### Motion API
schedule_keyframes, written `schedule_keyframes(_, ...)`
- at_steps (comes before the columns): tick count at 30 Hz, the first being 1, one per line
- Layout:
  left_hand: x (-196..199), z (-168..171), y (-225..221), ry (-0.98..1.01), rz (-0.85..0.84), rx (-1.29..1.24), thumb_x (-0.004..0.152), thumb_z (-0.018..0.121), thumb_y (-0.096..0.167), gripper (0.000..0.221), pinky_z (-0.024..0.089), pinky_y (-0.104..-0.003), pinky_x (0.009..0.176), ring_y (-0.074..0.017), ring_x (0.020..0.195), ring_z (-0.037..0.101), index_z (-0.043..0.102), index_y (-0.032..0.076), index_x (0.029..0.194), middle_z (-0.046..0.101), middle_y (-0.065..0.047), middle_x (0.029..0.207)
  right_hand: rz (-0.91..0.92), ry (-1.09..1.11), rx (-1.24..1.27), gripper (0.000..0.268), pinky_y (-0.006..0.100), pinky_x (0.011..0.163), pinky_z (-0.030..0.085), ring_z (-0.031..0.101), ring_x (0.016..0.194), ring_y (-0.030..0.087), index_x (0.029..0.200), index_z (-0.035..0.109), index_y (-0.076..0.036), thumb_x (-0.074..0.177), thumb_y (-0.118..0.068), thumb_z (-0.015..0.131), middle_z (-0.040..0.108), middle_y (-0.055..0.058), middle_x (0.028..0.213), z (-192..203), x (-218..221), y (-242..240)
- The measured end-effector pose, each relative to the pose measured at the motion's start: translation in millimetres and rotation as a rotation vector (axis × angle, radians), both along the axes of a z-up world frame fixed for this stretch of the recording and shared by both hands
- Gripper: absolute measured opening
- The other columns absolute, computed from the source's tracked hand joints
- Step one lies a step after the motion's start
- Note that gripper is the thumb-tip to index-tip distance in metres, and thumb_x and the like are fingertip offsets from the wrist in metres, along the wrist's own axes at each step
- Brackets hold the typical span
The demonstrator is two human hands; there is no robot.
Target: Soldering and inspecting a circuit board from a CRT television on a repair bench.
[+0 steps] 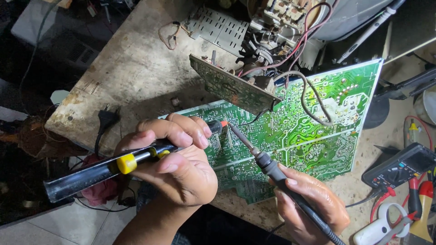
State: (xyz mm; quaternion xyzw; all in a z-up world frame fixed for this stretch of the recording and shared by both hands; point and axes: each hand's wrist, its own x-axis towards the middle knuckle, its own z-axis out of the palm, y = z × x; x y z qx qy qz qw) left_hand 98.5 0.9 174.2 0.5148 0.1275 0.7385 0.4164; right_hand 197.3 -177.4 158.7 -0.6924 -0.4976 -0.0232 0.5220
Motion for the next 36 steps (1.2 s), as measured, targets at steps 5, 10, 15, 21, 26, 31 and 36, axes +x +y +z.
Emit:
schedule_keyframes(5, 1, 5, 2, 0.004, 0.001, 0.01, 0.115, 0.038, 0.031, 0.018, 0.052, -0.038, 0.062, -0.0214, 0.065, 0.044, 0.03, 0.018, 0.124, 0.038, -0.009, 0.096, -0.006, -0.005, 0.008, 0.026, 0.031, 0.092, 0.067, 0.083, 0.099, 0.029, 0.105, 0.068, -0.002, 0.081, -0.007, 0.077, 0.076, 0.023, 0.108, -3, 0, 0)
schedule_keyframes(10, 2, 7, 2, -0.026, -0.008, 0.002, 0.114, 0.037, 0.028, 0.013, 0.049, -0.036, 0.062, -0.0202, 0.063, 0.039, 0.031, 0.018, 0.12, 0.036, -0.008, 0.092, 0.001, 0.007, 0.016, 0.025, 0.031, 0.091, 0.067, 0.083, 0.097, 0.029, 0.104, 0.067, -0.001, 0.082, -0.007, 0.076, 0.075, 0.025, 0.109, -1, -2, 1)
schedule_keyframes(15, -15, -4, -5, -0.194, -0.075, -0.041, 0.123, 0.046, 0.035, 0.027, 0.054, -0.036, 0.071, -0.0198, 0.077, 0.051, 0.046, 0.021, 0.146, 0.05, -0.005, 0.108, 0.025, -0.022, -0.052, 0.027, 0.027, 0.094, 0.066, 0.084, 0.099, 0.021, 0.112, 0.063, -0.006, 0.087, -0.008, 0.072, 0.074, 0.024, 0.121, 10, 1, -11)
schedule_keyframes(21, -77, 2, 19, 0.12, 0.261, -0.566, 0.13, 0.045, 0.03, 0.048, 0.053, -0.029, 0.063, -0.0185, 0.084, 0.049, 0.02, 0.033, 0.171, 0.047, -0.013, 0.13, -0.033, -0.002, -0.046, 0.022, 0.022, 0.09, 0.065, 0.083, 0.098, 0.019, 0.113, 0.059, -0.009, 0.092, -0.006, 0.068, 0.073, 0.022, 0.124, 11, -3, -16)
schedule_keyframes(26, -101, -38, 65, 0.51, 0.156, -0.472, 0.114, 0.045, -0.003, 0.071, 0.061, -0.026, 0.073, -0.02, 0.101, 0.069, 0.009, 0.026, 0.168, 0.045, -0.024, 0.151, -0.036, 0.022, -0.066, 0.023, 0.025, 0.092, 0.065, 0.083, 0.097, 0.021, 0.111, 0.061, -0.006, 0.09, -0.006, 0.068, 0.073, 0.024, 0.122, 14, -8, -17)
schedule_keyframes(31, -93, -55, 73, 1.013, 0.267, -0.3, 0.09, 0.05, -0.015, 0.076, 0.045, -0.056, 0.107, -0.0497, 0.134, 0.05, 0.032, 0.013, 0.158, 0.042, -0.029, 0.145, -0.062, 0.031, -0.062, 0.024, 0.025, 0.099, 0.059, 0.08, 0.104, 0.021, 0.114, 0.06, -0.003, 0.091, -0.001, 0.067, 0.072, 0.023, 0.126, 18, -20, -14)
schedule_keyframes(36, -61, -31, 85, 0.078, -0.035, -1.169, 0.08, 0.07, 0.031, 0.05, 0.048, -0.032, 0.101, -0.0199, 0.125, 0.061, 0.063, 0.013, 0.127, 0.065, -0.007, 0.127, 0.014, -0.04, -0.019, 0.023, 0.021, 0.088, 0.059, 0.081, 0.094, 0.02, 0.12, 0.055, -0.002, 0.098, 0.0, 0.062, 0.07, 0.025, 0.128, 11, -13, -18)
